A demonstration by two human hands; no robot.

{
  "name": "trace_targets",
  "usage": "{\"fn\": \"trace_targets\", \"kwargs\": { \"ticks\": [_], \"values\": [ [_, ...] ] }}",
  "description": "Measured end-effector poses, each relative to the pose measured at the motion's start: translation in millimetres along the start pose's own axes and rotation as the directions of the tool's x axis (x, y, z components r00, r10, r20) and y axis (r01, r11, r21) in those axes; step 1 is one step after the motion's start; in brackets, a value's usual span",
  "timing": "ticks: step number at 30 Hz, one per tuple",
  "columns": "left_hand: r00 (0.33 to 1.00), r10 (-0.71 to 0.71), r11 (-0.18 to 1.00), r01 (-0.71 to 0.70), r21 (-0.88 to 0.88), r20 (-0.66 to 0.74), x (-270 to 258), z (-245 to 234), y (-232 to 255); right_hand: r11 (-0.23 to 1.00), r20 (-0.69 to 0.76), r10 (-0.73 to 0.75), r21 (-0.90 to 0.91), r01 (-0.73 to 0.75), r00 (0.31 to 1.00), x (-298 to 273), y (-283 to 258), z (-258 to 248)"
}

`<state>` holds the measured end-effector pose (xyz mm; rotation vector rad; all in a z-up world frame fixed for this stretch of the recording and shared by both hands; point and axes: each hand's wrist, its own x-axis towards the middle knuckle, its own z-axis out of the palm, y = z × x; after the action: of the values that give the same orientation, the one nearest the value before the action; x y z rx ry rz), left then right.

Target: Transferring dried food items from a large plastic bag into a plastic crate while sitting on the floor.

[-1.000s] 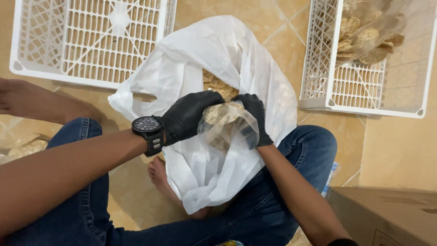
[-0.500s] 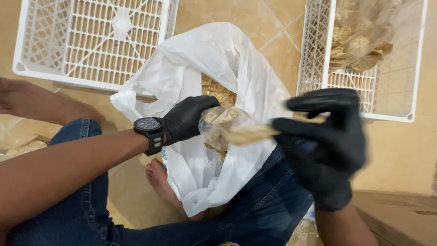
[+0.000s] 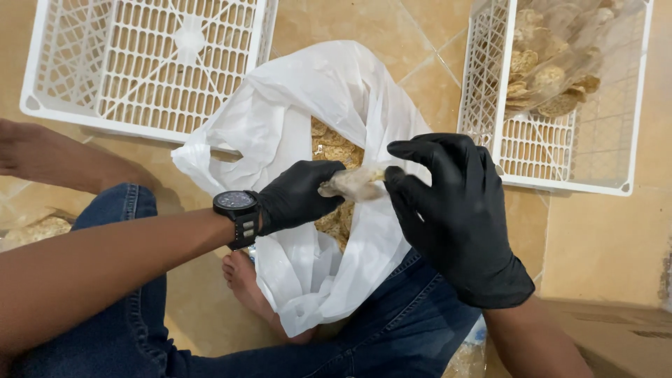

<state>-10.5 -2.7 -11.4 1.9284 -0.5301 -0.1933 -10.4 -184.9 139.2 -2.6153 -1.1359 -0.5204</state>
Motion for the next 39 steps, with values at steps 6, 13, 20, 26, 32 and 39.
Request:
{"fn": "trace_targets", "kwargs": {
  "ticks": [6,13,20,26,32,39],
  "values": [
    [1.000,-0.015,0.998,0.015,-0.057,-0.001,1,0,8,0.988,0.150,0.055,0.133,-0.075,0.987,-2,11,0],
    [0.997,-0.073,0.993,0.071,-0.091,-0.018,4,-6,11,0.851,0.274,-0.051,0.515,-0.102,0.960,-6,15,-18],
    [0.995,-0.083,0.993,0.079,-0.086,-0.050,5,-8,18,0.911,0.069,-0.068,0.411,0.034,0.995,-8,10,-3],
    [0.997,-0.061,0.988,0.054,-0.147,-0.045,9,0,20,0.894,0.221,0.111,0.404,-0.194,0.969,-13,-4,8],
    [0.997,-0.054,0.980,0.040,-0.197,-0.062,8,3,21,0.834,0.303,0.227,0.431,-0.346,0.926,-16,-7,3],
    [0.997,0.082,0.996,-0.082,-0.032,0.006,7,-6,19,0.797,0.329,0.242,0.469,-0.381,0.913,-19,-5,-7]
  ]
}}
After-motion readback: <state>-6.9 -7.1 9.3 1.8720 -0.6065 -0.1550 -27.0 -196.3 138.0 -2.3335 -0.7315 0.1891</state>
